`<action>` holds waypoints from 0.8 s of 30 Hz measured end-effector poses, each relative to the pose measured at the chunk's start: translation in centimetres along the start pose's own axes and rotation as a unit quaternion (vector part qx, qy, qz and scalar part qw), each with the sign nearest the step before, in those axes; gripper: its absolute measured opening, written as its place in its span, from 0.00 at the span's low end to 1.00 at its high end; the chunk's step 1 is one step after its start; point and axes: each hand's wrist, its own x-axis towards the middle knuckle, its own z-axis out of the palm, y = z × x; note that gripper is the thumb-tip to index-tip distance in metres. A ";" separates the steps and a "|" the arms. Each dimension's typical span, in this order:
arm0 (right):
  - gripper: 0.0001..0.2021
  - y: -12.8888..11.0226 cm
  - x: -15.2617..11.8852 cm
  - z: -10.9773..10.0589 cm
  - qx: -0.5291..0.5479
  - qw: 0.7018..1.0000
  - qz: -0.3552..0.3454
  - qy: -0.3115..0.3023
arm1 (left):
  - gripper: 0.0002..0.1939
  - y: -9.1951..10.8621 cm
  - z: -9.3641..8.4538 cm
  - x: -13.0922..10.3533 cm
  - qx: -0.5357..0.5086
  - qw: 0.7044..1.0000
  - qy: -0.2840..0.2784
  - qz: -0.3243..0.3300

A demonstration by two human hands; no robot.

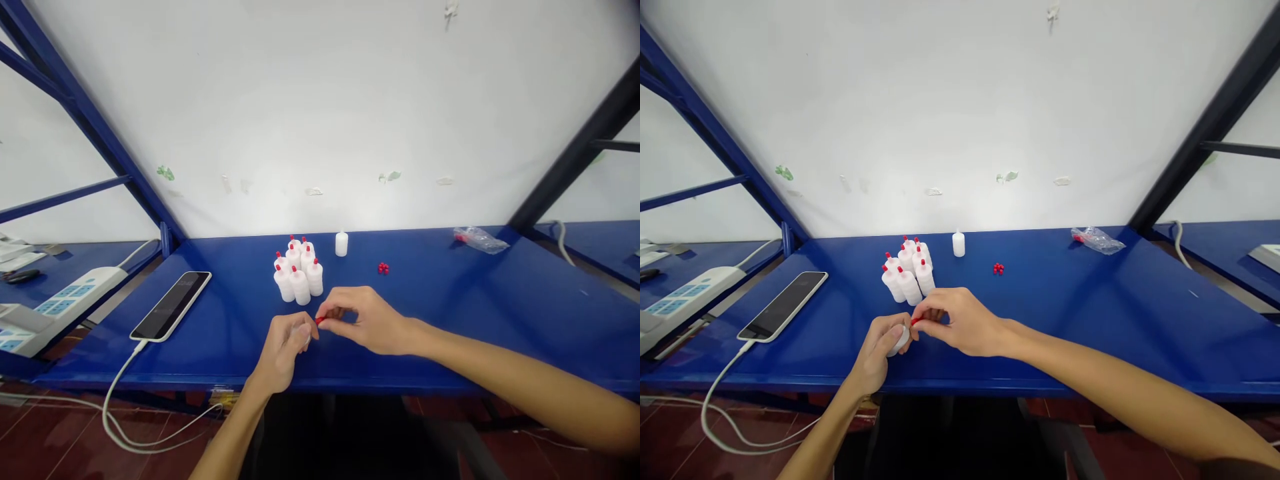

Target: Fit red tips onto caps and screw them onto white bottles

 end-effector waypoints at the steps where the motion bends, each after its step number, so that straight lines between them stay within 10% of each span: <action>1: 0.04 -0.3 0.0 0.5 -0.011 1.000 -0.012 -0.003 | 0.27 0.0 0.0 0.0 0.003 1.000 0.001 0.006; 24: 0.08 -0.9 -1.3 2.1 -0.151 0.981 -0.121 -0.024 | 0.26 -0.4 1.1 0.0 0.074 0.995 0.000 0.067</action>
